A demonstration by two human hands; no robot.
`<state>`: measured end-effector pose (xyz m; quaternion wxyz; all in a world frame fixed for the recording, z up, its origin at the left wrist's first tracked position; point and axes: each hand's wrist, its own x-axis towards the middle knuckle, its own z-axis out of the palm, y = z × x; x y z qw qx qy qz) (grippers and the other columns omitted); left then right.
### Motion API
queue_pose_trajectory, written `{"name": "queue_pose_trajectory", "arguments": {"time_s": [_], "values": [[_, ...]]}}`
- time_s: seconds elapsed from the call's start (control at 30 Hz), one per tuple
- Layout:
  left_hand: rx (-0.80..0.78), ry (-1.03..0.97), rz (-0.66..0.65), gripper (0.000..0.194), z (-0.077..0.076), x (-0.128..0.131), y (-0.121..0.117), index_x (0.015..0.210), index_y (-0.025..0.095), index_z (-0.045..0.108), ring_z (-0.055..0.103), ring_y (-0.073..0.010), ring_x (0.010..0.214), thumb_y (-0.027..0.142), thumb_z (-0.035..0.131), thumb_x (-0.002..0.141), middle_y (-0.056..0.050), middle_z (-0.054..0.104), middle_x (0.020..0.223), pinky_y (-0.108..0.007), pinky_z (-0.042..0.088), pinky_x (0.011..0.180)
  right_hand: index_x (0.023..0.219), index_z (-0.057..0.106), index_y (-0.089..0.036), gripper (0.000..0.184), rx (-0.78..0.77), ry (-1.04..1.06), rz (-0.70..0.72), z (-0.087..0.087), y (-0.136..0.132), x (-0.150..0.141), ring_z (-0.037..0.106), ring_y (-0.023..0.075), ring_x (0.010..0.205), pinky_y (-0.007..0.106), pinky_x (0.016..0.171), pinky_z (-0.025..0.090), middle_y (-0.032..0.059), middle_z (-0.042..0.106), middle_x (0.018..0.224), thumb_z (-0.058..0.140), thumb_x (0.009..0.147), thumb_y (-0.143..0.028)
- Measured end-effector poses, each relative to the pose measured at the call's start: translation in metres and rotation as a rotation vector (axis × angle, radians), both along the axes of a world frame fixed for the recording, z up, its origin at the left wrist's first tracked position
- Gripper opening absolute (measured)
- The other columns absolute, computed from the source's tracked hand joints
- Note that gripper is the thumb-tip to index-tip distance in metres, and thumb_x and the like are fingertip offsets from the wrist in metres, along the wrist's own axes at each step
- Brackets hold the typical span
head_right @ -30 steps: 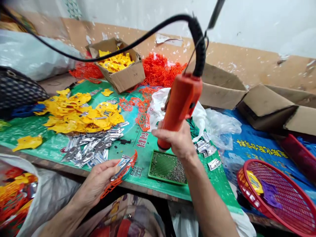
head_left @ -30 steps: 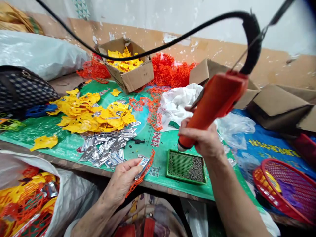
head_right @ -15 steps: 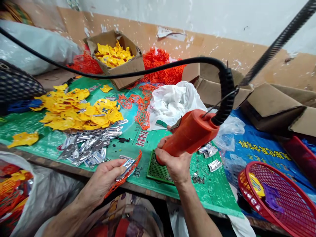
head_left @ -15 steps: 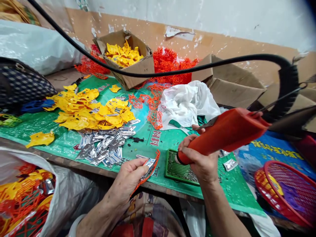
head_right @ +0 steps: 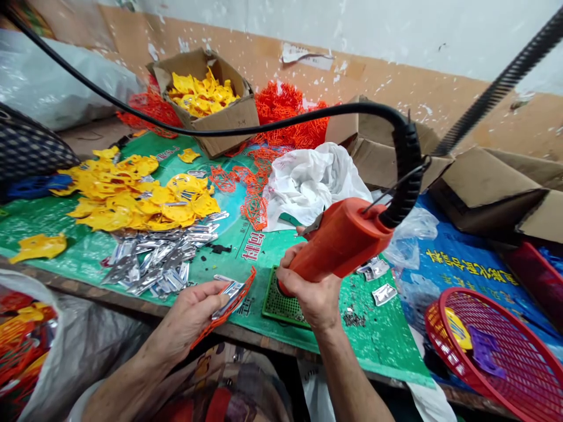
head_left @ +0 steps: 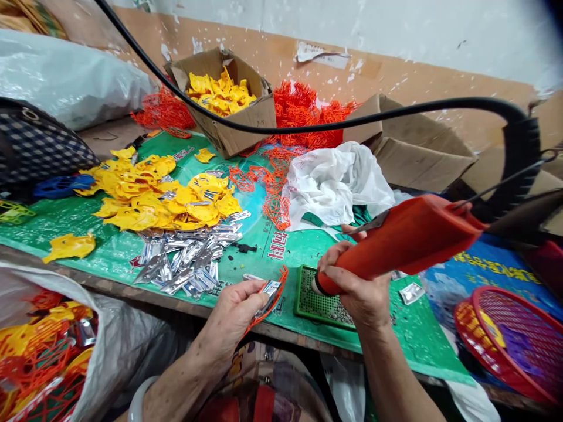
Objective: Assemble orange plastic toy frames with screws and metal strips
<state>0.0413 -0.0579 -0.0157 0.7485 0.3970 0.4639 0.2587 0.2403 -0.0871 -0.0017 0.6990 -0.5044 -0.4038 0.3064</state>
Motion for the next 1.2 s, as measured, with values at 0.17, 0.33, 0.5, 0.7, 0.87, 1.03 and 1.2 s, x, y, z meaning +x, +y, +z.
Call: {"name": "queue_pose_trajectory", "arguments": {"time_s": [0.17,0.33,0.5,0.7,0.87,1.03,1.2], "values": [[0.015,0.007,-0.04,0.018,-0.001,0.001,0.001,0.074,0.015,0.075,0.055,-0.0154,0.066,0.032,0.069,0.068,-0.001,0.067,0.067,-0.026,0.039,0.065,0.08,0.064,-0.021,0.021,0.009,-0.004,-0.019,0.0,-0.001,-0.002,0.06,0.0158,0.063,0.037,0.065,0.054,-0.0026,0.061,0.069,0.074,0.062,-0.02],[0.005,0.013,-0.042,0.02,0.0,0.001,0.0,0.076,0.015,0.075,0.056,-0.0157,0.066,0.033,0.07,0.068,-0.001,0.068,0.068,-0.027,0.04,0.067,0.079,0.063,-0.021,0.02,0.017,-0.014,-0.023,-0.001,0.0,-0.002,0.061,0.0165,0.064,0.038,0.067,0.054,-0.0024,0.061,0.069,0.074,0.062,-0.019],[-0.001,0.005,-0.034,0.023,0.003,0.002,0.0,0.081,0.015,0.078,0.057,-0.0163,0.068,0.03,0.071,0.066,-0.002,0.07,0.071,-0.027,0.04,0.067,0.08,0.063,-0.021,0.021,0.013,-0.023,-0.025,-0.003,0.0,-0.001,0.06,0.0167,0.064,0.039,0.068,0.055,-0.0021,0.061,0.069,0.075,0.062,-0.021],[0.02,-0.004,-0.043,0.021,0.003,0.005,0.002,0.084,0.017,0.079,0.057,-0.0152,0.069,0.028,0.068,0.069,-0.001,0.071,0.072,-0.025,0.038,0.068,0.075,0.063,-0.021,0.016,0.011,-0.055,-0.024,-0.005,-0.001,-0.003,0.061,0.0171,0.066,0.037,0.065,0.054,-0.0014,0.062,0.07,0.075,0.064,-0.021],[0.065,0.016,-0.064,0.025,-0.002,0.01,0.003,0.089,0.015,0.079,0.054,-0.0147,0.068,0.029,0.067,0.072,-0.001,0.072,0.074,-0.025,0.035,0.065,0.073,0.064,-0.02,0.016,-0.003,-0.038,-0.07,-0.005,-0.001,-0.006,0.06,0.0161,0.063,0.035,0.064,0.052,-0.0015,0.064,0.069,0.076,0.062,-0.019],[0.05,-0.037,-0.143,0.027,-0.002,0.012,0.003,0.092,0.015,0.079,0.057,-0.0171,0.073,0.029,0.065,0.073,-0.002,0.072,0.077,-0.026,0.037,0.069,0.072,0.066,-0.019,0.014,-0.007,0.01,-0.099,0.004,0.0,-0.007,0.06,0.0158,0.063,0.035,0.064,0.05,-0.0012,0.066,0.071,0.076,0.062,-0.017],[0.074,-0.008,-0.147,0.023,0.0,0.013,0.001,0.084,0.015,0.078,0.054,-0.0151,0.067,0.032,0.066,0.075,-0.002,0.071,0.073,-0.026,0.036,0.066,0.079,0.064,-0.022,0.025,0.108,0.144,-0.063,0.031,0.0,-0.009,0.058,0.0146,0.058,0.033,0.061,0.049,-0.0042,0.063,0.065,0.073,0.059,-0.01]]}}
